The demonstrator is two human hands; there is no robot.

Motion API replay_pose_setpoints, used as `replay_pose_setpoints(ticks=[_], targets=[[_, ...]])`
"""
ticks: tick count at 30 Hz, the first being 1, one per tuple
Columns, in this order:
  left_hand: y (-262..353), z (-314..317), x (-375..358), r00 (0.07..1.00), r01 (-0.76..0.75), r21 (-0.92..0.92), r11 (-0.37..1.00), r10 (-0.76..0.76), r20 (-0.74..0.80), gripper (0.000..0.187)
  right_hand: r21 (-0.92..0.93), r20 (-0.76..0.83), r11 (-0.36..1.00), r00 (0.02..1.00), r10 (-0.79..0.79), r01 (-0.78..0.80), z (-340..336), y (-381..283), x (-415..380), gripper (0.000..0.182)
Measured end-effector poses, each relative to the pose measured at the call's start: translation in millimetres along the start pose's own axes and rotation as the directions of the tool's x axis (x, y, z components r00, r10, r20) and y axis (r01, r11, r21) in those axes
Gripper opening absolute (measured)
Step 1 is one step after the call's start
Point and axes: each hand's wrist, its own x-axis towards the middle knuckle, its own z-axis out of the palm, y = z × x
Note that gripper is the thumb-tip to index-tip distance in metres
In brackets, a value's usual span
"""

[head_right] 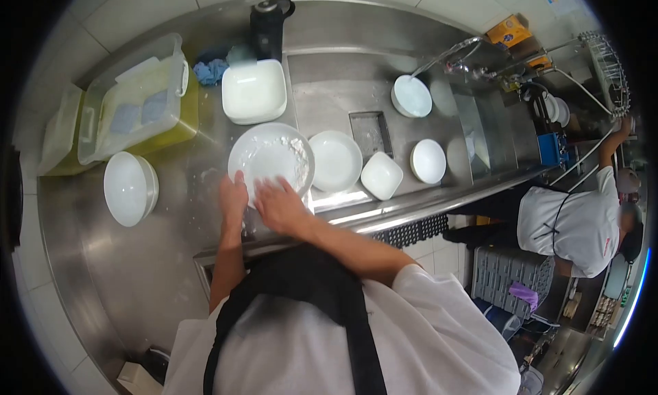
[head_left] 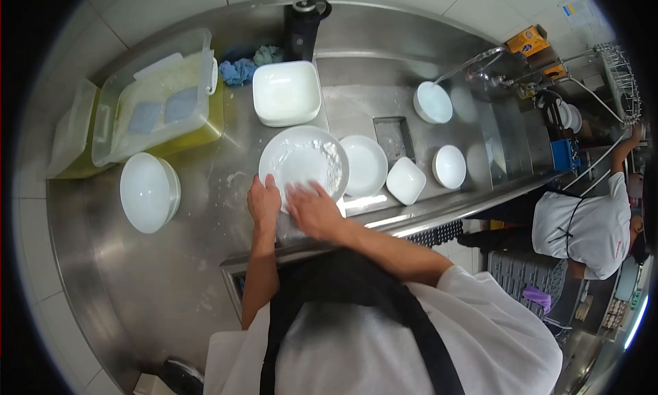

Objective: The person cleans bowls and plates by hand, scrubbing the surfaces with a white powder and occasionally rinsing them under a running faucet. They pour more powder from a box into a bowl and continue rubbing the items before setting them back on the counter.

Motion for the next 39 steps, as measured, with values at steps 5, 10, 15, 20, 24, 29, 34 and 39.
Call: replay_pose_setpoints(ticks=[5,10,15,20,24,29,34,39], targets=[[-5.9,2.4,0.1,1.000,0.017,-0.049,0.999,-0.016,0.010,0.039,-0.140,0.007,0.977,0.986,0.165,-0.162,-31.5,40.2,27.4,0.044],[-4.7,1.6,3.4,1.000,-0.010,0.009,1.000,0.010,0.002,0.039,-0.019,0.076,0.999,0.996,0.052,-0.050,2.9,-3.9,18.2,0.042],[-5.3,3.4,2.6,1.000,0.024,-0.019,1.000,-0.024,0.018,0.039,-0.120,-0.045,0.992,0.998,0.044,-0.049,-9.7,24.3,40.6,0.043],[0.5,2.3,-1.4,1.000,0.015,-0.019,1.000,-0.015,-0.007,0.040,-0.107,0.104,0.991,0.991,0.087,-0.076,-8.5,14.2,24.6,0.044],[3.8,-3.6,-0.7,0.997,0.066,-0.007,0.998,-0.065,0.032,0.041,-0.031,0.068,0.996,0.994,0.086,-0.084,-24.4,20.5,11.7,0.040],[1.7,-5.8,-2.0,0.999,0.039,-0.021,0.999,-0.038,0.036,0.042,-0.055,-0.010,0.991,0.993,0.118,-0.118,-5.2,6.7,27.3,0.040],[19.8,-8.5,5.7,0.999,-0.030,-0.046,0.998,0.028,-0.031,0.039,-0.030,-0.037,0.987,0.987,0.157,-0.158,-11.5,25.1,35.6,0.044],[18.1,-16.8,-5.7,0.998,0.058,-0.073,0.996,-0.057,0.014,0.037,0.020,0.046,0.993,0.993,0.111,-0.112,-23.5,-6.9,-3.9,0.046]])
